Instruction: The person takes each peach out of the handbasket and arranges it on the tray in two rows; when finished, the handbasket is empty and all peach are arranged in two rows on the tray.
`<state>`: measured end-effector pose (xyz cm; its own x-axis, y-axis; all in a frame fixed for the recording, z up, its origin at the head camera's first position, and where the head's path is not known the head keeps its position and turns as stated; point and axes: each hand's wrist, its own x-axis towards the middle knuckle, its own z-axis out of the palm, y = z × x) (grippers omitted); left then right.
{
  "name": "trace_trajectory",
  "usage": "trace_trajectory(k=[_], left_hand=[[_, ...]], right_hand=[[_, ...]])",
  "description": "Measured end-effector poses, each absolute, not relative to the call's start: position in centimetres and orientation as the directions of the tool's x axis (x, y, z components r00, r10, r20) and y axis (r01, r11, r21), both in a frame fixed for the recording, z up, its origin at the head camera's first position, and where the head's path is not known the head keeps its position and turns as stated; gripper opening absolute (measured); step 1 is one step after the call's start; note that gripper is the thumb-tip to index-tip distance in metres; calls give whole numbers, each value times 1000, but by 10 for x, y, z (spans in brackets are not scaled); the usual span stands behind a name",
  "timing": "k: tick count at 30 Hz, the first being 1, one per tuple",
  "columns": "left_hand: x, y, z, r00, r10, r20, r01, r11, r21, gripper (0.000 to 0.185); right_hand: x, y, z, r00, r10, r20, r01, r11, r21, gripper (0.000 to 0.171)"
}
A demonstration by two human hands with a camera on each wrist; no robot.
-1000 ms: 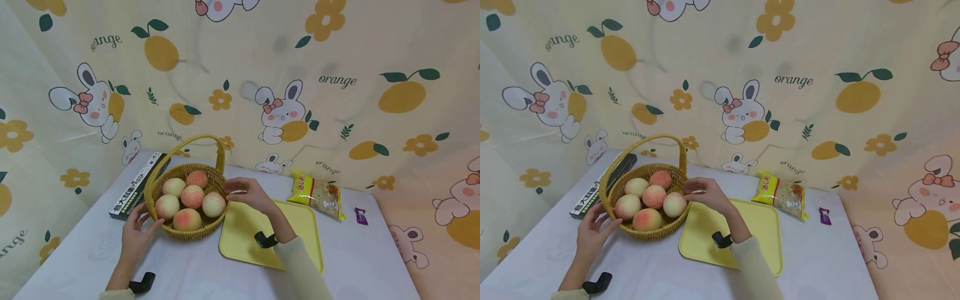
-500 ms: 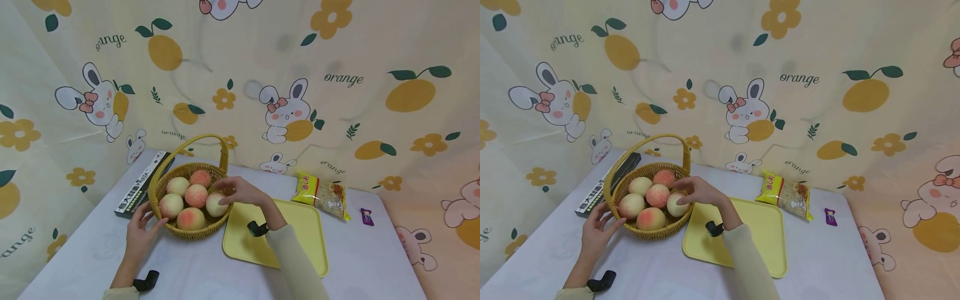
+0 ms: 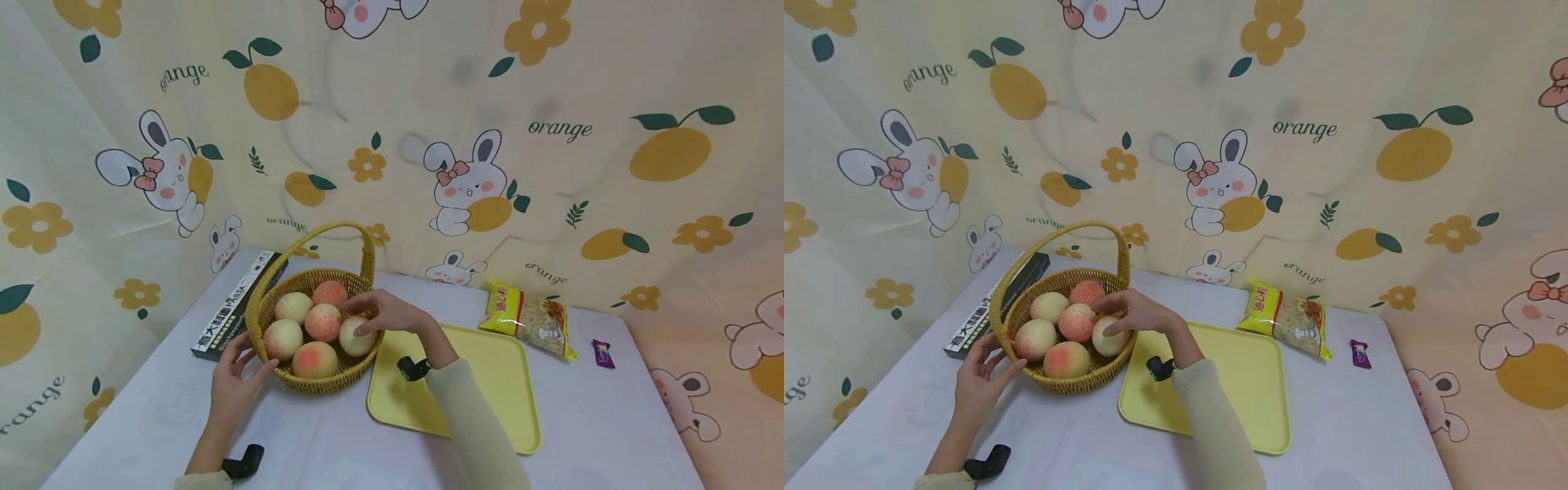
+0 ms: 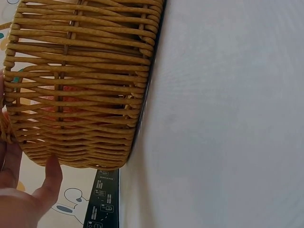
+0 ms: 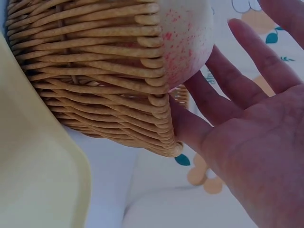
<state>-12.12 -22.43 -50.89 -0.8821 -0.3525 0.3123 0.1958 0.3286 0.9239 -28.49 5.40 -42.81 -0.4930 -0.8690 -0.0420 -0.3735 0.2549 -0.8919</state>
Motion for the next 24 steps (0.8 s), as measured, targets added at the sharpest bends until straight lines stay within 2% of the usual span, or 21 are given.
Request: trace_trajectory(k=[8, 16, 24], left_hand=[[-121, -224, -511, -880, -351, 319, 203, 330, 922, 67], [-119, -224, -510, -882, -360, 303, 184, 329, 926, 66], [-118, -220, -503, -884, -366, 291, 172, 325, 930, 65]], right_hand=[[-289, 51, -426, -478, -872, -103, -409, 325, -853, 57], [-295, 45, -425, -409, -899, -154, -409, 332, -850, 53], [-301, 40, -425, -400, -892, -213, -394, 377, -838, 48]])
